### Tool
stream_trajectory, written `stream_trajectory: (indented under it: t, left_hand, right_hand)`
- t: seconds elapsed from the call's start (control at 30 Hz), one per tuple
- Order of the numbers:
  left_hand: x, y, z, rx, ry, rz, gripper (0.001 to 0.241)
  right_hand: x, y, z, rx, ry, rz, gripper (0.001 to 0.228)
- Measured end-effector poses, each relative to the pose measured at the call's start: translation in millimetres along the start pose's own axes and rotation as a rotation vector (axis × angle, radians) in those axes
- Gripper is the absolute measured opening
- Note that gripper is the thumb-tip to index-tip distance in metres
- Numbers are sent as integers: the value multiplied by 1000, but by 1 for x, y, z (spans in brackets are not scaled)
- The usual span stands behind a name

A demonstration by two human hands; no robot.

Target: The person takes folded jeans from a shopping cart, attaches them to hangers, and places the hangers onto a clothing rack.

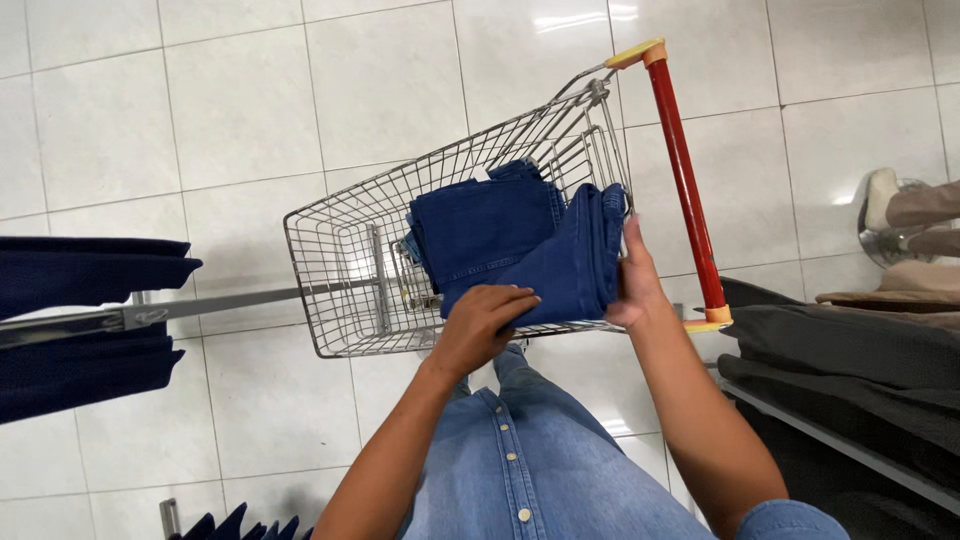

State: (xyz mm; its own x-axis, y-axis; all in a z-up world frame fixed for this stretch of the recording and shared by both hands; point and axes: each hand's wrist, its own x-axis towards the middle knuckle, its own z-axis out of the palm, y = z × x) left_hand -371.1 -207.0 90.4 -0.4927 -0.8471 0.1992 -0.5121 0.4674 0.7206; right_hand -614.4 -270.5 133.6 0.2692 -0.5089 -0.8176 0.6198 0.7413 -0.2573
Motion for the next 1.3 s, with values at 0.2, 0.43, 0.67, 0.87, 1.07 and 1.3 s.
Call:
stream_trajectory:
  t: [0.2, 0.43, 0.67, 0.87, 1.07, 1.3]
  left_hand:
    - [-21, 20, 7, 77, -73, 82, 56]
    - [-47, 42, -30, -670, -96, -284, 87]
    - [-70, 38, -37, -1204, 142, -280, 131]
    - [-148, 39, -39, -977, 297, -372, 69]
    - [-188, 75, -97, -1107, 533, -361, 45]
    - [-274, -28, -34, -1453, 945, -429, 50]
  right_hand:
    - [-2, 15, -31, -171, 191, -13, 45]
    - [-14, 75, -70, -438, 165, -464, 47]
    - [-43, 150, -9, -926, -249, -790, 80]
    - [-49, 223, 27, -899, -490, -841, 86]
    - [-26, 281, 34, -824, -623, -960, 78]
    - [44, 320, 9, -339, -155, -868, 31]
